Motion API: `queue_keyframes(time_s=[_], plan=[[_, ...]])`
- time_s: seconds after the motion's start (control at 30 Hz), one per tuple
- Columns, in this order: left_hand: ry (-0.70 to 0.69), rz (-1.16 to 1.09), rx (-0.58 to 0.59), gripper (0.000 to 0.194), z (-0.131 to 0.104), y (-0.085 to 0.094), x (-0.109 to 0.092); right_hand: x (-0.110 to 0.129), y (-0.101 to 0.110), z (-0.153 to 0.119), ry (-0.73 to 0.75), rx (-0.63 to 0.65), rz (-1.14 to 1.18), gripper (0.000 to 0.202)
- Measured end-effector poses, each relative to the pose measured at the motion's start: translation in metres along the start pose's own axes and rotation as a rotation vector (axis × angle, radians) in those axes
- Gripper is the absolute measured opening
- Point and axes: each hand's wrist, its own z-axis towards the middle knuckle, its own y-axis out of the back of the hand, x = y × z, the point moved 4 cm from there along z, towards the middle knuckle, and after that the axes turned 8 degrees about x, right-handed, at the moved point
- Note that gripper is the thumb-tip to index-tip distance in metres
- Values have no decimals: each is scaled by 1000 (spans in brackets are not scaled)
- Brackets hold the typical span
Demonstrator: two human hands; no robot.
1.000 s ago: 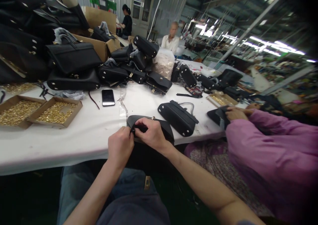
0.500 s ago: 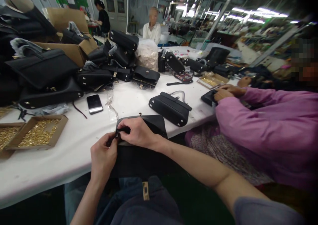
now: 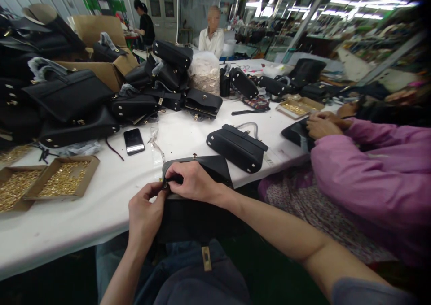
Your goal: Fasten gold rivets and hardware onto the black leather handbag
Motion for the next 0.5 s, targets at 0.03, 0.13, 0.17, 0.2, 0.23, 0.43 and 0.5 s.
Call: queue_keyframes(time_s=[0.03, 0.13, 0.17, 0.2, 0.23, 0.43, 0.5], plan=[[12, 2, -5, 24, -1, 0, 1, 1, -1, 0, 7, 4, -4, 20], [31, -13, 10, 25, -2, 2, 5, 2, -3, -2, 3, -17, -11, 21], [32, -25, 15, 25, -2, 2, 6, 2, -4, -3, -4, -30, -7, 21], [30, -35, 19, 25, -2, 2, 7, 2, -4, -4, -12, -44, -1, 22], [27, -43, 23, 25, -2, 3, 6, 2, -5, -5, -20, -55, 5, 22], [27, -57, 58, 24, -1, 3, 2, 4, -6, -9, -62, -78, 23, 21], [15, -46, 66, 25, -1, 5, 2, 7, -2, -8, -76, -82, 30, 21]])
